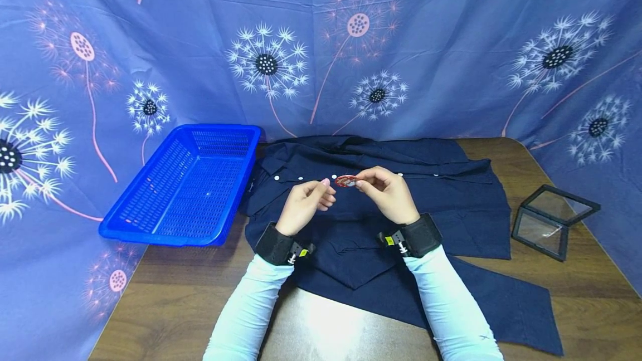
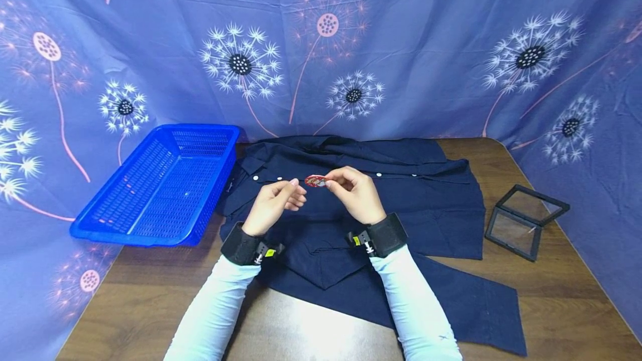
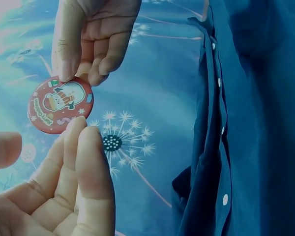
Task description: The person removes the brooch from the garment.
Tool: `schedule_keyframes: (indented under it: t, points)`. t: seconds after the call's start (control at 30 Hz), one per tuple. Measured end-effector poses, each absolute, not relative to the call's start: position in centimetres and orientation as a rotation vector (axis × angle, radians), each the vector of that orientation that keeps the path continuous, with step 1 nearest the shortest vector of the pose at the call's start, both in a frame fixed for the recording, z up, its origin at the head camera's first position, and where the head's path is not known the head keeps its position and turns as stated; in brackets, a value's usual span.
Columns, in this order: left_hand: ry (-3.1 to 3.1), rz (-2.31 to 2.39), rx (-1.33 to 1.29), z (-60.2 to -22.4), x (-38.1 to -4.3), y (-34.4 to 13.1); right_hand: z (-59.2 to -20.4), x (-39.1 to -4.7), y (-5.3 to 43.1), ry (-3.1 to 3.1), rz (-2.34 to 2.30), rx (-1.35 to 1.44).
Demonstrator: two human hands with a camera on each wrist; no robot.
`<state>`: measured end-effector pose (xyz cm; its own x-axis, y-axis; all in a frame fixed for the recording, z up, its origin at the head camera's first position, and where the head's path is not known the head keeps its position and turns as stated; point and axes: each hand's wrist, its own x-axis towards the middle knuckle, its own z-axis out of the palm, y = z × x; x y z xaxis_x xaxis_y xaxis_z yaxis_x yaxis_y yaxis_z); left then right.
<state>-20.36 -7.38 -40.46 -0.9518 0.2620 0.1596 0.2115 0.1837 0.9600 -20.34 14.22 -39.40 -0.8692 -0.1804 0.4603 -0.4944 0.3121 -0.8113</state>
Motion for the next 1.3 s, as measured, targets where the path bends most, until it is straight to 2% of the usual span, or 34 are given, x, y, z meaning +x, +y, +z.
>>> schedule_keyframes:
  t: [0.17, 0.47, 1.3]
  points:
    - [2.374, 1.923, 0.446, -40.5, -20.4, -7.4, -38.6, -19.6, 13.8, -2.311, 1.534, 0.627]
    - [2.327, 1.938, 0.423, -40.9, -20.7, -7.2, -40.6, -20.8, 14.1, -2.253, 1.52, 0.716]
    - [2.185, 2.033, 0.363, -40.7, -20.7, -7.2, -40.6, -20.8, 14.0, -2.24, 1.566, 0.784]
